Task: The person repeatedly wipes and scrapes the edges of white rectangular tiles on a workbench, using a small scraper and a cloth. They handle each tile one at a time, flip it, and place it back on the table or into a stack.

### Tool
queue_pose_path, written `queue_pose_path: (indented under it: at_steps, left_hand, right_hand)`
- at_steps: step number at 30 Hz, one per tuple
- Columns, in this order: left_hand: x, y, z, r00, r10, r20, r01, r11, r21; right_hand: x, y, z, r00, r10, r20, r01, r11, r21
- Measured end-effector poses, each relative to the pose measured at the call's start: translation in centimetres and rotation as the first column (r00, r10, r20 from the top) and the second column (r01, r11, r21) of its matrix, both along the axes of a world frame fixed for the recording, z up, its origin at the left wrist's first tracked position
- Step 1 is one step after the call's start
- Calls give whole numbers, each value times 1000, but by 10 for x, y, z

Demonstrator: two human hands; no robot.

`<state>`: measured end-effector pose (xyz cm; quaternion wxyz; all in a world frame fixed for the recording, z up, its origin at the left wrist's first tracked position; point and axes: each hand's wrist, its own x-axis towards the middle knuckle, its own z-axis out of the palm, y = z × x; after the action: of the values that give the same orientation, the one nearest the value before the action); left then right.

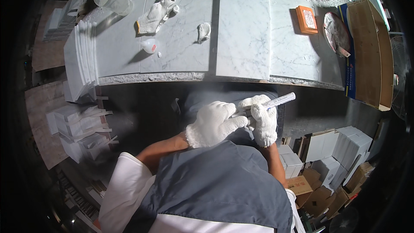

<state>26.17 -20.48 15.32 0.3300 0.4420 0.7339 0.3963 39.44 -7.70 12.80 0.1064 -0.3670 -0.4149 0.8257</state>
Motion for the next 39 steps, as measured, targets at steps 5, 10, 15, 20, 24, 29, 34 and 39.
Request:
queue_pose_path:
  at_steps: [5,10,15,20,24,29,34,39]
  left_hand:
    - [-4,-15,-2,919,138,369,-109,989,-99]
    - [-30,-49,-13,555,462,692,-350,884,-310]
    - [-26,-24,-49,852,260,-454,-155,955,254]
    - [-23,-8,-60,757,160,-633,-159,986,59]
    - [-27,-12,-63,723,136,-678,-123,990,68]
    - [-32,-13,-67,741,64,-668,-86,996,0]
    - [-33,-11,-63,755,91,-649,-87,995,39]
    - [-34,-10,-59,767,116,-631,-102,993,58]
  right_hand:
    - [0,11,-8,971,-189,-144,207,971,121]
    - [13,64,-12,947,-273,-170,321,833,450]
    - [-29,57,-18,989,-4,-150,90,816,571]
    - [-61,43,-21,986,145,-86,-100,914,393]
    - [-71,40,-41,985,169,-29,-129,842,523]
    - [-84,45,-74,972,235,-20,-146,668,730]
    - [-86,51,-84,949,291,120,-274,574,772]
    - [-87,51,-83,947,283,150,-277,491,826]
